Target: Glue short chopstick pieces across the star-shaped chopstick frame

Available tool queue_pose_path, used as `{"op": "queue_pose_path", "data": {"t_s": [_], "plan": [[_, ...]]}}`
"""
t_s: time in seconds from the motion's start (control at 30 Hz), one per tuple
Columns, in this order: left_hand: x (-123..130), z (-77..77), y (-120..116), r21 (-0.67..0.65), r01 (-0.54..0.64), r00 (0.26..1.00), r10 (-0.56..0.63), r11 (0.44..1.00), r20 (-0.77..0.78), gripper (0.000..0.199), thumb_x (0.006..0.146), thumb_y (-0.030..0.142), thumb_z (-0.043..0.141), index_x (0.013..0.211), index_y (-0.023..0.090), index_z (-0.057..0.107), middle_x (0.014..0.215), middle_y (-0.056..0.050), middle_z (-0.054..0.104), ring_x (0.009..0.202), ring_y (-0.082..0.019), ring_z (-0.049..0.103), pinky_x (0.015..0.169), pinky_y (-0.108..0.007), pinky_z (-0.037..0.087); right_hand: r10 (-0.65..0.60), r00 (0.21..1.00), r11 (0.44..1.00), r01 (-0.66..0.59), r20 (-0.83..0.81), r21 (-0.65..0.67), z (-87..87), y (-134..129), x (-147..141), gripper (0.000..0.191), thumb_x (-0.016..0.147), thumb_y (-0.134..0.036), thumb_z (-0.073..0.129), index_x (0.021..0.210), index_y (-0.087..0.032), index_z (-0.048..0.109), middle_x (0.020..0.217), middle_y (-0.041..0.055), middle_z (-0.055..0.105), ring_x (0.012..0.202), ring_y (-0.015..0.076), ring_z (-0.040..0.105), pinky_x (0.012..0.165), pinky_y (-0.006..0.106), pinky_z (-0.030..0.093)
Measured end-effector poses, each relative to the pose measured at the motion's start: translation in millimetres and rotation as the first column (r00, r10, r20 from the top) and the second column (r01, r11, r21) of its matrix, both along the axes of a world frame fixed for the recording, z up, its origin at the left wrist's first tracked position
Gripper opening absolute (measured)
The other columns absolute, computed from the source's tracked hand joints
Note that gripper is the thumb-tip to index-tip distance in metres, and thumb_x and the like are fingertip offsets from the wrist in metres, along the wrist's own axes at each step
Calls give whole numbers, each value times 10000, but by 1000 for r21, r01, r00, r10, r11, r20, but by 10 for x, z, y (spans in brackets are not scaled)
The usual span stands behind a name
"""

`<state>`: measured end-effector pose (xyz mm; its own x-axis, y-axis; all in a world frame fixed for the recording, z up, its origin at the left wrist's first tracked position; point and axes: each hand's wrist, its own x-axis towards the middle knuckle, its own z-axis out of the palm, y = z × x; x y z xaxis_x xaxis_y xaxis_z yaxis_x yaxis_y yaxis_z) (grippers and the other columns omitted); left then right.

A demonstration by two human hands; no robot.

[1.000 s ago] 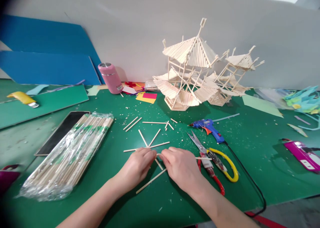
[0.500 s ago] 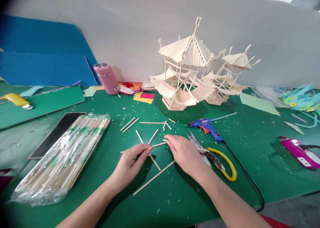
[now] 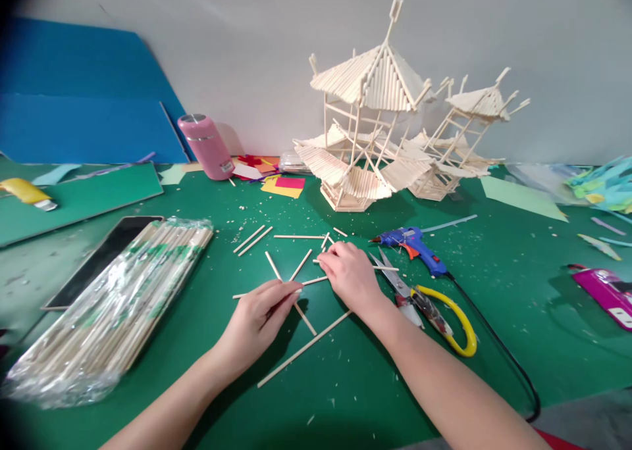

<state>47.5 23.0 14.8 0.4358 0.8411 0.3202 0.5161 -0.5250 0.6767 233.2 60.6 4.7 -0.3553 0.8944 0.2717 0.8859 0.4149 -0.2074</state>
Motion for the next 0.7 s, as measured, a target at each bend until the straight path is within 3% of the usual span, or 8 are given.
{"op": "queue_pose_path", "data": {"t_s": [0.23, 0.4, 0.53, 0.7], "plan": [[8, 32, 6, 12, -78, 993, 76, 997, 88, 188, 866, 164, 410, 946, 169, 580, 818, -25, 636, 730, -119, 580, 662, -214, 441, 95, 994, 995, -96, 50, 12, 43, 27, -188, 206, 862, -233, 457, 900, -235, 659, 839, 40, 602, 801, 177, 501, 667, 282, 356], [-132, 175, 56, -114, -201, 971, 213, 973, 105, 196, 876, 229, 411, 982, 187, 570, 810, 8, 626, 690, -95, 561, 628, -182, 426, 126, 992, 992, -126, 8, 21, 23, 144, -267, 219, 859, -220, 452, 935, -210, 658, 849, 66, 601, 816, 201, 510, 674, 309, 382], [-280, 258, 90, -230, -135, 989, 144, 964, 20, 179, 867, 275, 422, 975, 193, 540, 631, 44, 548, 572, -91, 510, 539, -185, 390, 113, 990, 993, -109, -84, 51, 128, 60, -232, 260, 867, -176, 419, 1041, -162, 611, 963, 91, 592, 892, 197, 518, 747, 319, 415], [-272, 250, 89, -326, -28, 999, 19, 945, -32, 133, 858, 276, 433, 801, 181, 507, 639, 42, 545, 582, -93, 497, 534, -192, 369, 206, 931, 973, -227, -302, -35, 318, -262, -224, 239, 873, -191, 422, 1050, -189, 582, 974, 48, 601, 895, 146, 547, 778, 272, 443]]}}
